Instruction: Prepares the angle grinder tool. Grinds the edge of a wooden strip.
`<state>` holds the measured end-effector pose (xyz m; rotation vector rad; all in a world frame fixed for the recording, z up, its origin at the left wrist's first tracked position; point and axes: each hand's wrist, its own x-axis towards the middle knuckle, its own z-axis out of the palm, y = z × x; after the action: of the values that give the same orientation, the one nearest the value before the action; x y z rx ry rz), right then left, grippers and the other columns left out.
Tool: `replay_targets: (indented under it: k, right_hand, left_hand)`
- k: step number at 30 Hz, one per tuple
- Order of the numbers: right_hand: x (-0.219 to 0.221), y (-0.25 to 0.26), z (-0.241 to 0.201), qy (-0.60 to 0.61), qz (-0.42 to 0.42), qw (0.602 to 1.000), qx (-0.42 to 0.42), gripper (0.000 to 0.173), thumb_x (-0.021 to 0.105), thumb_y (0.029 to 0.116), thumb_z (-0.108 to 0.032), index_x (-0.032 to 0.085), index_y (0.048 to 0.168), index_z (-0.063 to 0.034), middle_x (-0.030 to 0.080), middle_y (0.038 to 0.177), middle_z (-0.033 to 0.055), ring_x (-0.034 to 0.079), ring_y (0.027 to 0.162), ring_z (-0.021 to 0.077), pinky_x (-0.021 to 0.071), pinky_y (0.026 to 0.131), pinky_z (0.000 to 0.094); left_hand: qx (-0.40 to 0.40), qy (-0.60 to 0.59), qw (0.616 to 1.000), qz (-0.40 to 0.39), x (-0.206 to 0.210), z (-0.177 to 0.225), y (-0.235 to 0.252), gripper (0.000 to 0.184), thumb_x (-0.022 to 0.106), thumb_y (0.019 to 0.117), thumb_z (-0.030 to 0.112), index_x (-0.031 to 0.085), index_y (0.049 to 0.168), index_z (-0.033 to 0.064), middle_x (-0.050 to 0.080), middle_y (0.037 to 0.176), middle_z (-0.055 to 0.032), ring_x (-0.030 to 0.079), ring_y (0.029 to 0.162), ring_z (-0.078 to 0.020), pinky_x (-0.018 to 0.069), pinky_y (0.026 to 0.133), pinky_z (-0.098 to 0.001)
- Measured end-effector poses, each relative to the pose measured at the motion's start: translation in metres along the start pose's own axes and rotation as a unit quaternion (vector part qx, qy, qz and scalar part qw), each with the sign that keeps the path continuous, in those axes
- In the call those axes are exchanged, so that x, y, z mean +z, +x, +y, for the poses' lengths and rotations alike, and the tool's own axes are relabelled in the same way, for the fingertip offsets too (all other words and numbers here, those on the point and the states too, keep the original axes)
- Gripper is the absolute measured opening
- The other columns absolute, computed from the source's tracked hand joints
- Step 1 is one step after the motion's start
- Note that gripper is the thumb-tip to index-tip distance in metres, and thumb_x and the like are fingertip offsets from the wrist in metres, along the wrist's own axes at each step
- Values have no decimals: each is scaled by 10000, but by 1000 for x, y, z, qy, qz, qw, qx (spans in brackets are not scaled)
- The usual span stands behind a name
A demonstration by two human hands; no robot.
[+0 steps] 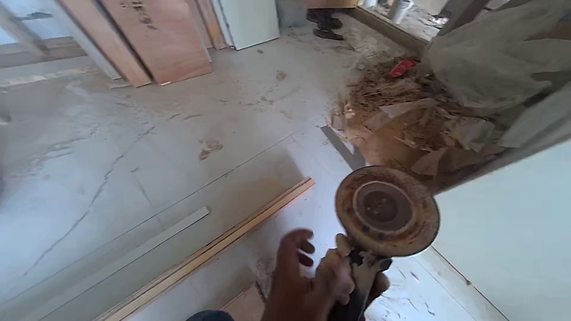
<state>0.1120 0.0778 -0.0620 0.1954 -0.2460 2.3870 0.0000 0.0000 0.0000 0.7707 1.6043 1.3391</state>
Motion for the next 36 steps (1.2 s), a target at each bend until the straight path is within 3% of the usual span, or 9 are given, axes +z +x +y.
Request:
replay_targets:
  k: [6, 9, 15, 24, 26, 27, 31, 33, 36]
  right_hand:
    - [-32, 2, -8, -43, 42, 998, -34, 514, 769, 874, -386, 684, 1214, -9, 736, 934, 136, 742, 822, 258, 621, 758, 426]
    - [-12, 9, 10, -184, 160, 968, -68, 532, 763, 817, -568, 740, 1063, -97, 740, 832, 65, 730, 707, 176, 617, 633, 348]
    - [12, 28, 23, -384, 256, 887, -1, 806, 550, 846, -819, 562, 1187, -89, 733, 894, 75, 743, 757, 202, 637, 665, 361]
    - [19, 34, 31, -523, 370, 768, -11, 749, 121, 1040, -700, 459, 1390, -129, 702, 975, -2, 714, 810, 96, 630, 688, 323]
    - [23, 27, 28, -446, 307, 840, 0, 758, 216, 986, -782, 537, 1286, -164, 746, 1002, -19, 744, 900, 114, 646, 785, 342]
    - [15, 22, 24, -330, 240, 912, 29, 770, 496, 899, -789, 647, 1267, -130, 758, 1068, 62, 742, 988, 206, 620, 890, 423]
    - [1, 28, 19, -243, 164, 950, 107, 482, 829, 783, -259, 677, 1175, -24, 730, 970, 121, 742, 872, 244, 636, 783, 405]
    - [0, 33, 15, -446, 211, 858, 142, 426, 775, 839, -186, 608, 1188, -9, 728, 944, 136, 735, 814, 240, 636, 727, 402]
    - [-6, 39, 36, -785, 227, 543, 194, 524, 853, 718, -232, 663, 1135, 22, 739, 914, 111, 732, 809, 233, 629, 725, 455]
  left_hand:
    - [-106, 54, 966, -229, -15, -42, -18, 873, 937, 712, 223, 462, 1393, -48, 636, 1204, -260, 657, 1088, -347, 531, 969, -510]
    - [-126, 68, 971, -190, -9, -40, -15, 808, 896, 724, 173, 482, 1394, -10, 660, 1191, -237, 664, 1105, -356, 532, 961, -540]
    - [-190, 162, 964, -86, -12, -13, -20, 870, 840, 777, 279, 416, 1512, 89, 720, 1066, -190, 711, 986, -363, 563, 854, -564]
    - [-210, 159, 958, -113, -23, -20, -21, 904, 842, 773, 294, 383, 1528, 100, 710, 1112, -186, 701, 1035, -358, 558, 889, -553]
    - [-173, 96, 972, -128, -29, -28, -22, 859, 862, 766, 257, 436, 1486, 67, 699, 1142, -207, 693, 1061, -363, 553, 907, -575]
    - [-151, 63, 977, -134, -29, -32, -23, 809, 874, 759, 238, 474, 1433, 36, 694, 1134, -224, 689, 1060, -373, 551, 907, -588]
    - [-125, 155, 963, -182, -54, -12, -35, 737, 826, 812, 422, 531, 1336, -5, 695, 1065, -224, 690, 1010, -397, 547, 851, -613]
    - [-111, 235, 960, -102, -106, -4, -53, 646, 819, 815, 502, 665, 1260, 59, 726, 1079, -173, 705, 994, -368, 557, 855, -615]
    - [-161, 329, 929, 52, -224, -52, -69, 706, 887, 778, 428, 615, 1375, 165, 688, 1259, -90, 671, 1132, -293, 553, 969, -541]
